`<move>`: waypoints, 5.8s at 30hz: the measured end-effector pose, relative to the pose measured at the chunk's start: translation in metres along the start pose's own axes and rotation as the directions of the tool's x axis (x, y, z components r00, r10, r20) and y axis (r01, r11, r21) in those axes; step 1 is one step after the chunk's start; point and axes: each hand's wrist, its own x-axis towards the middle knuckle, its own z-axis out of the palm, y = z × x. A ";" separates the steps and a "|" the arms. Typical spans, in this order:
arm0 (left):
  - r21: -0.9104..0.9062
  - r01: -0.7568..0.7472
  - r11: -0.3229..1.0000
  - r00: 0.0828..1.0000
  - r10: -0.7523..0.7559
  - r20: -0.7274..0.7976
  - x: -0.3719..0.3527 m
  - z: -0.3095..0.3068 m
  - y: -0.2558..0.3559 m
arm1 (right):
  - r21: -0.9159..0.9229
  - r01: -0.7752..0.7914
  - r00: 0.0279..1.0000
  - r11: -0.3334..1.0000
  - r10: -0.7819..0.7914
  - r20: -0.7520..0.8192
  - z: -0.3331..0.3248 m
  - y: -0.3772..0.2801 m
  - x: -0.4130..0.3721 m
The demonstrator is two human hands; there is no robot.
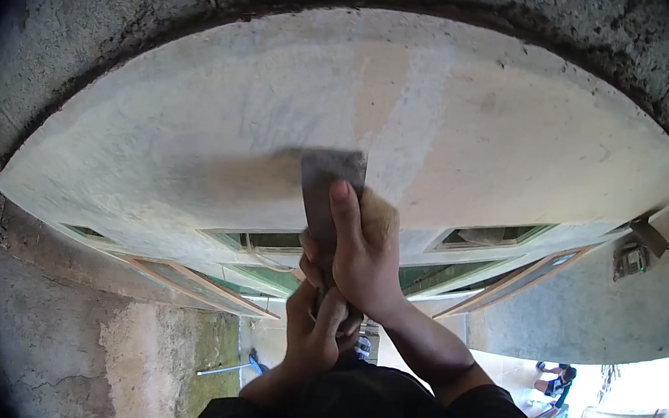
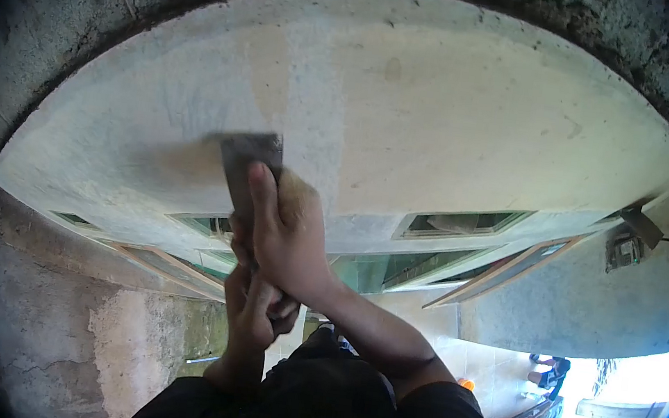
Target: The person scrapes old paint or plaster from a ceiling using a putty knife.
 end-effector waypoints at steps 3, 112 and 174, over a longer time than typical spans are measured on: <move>0.032 -0.071 0.997 0.996 0.069 0.063 0.009 0.001 0.009 | 0.084 -0.036 0.999 0.996 0.033 0.029 0.007 -0.026 0.000; 0.044 0.068 0.997 0.997 -0.069 0.030 -0.006 -0.004 0.006 | 0.110 -0.039 0.997 0.993 0.031 0.076 -0.003 -0.015 -0.002; 0.060 -0.013 0.998 1.000 0.012 0.009 0.001 0.021 0.006 | -0.128 0.070 0.995 0.989 -0.060 0.085 -0.006 -0.032 0.001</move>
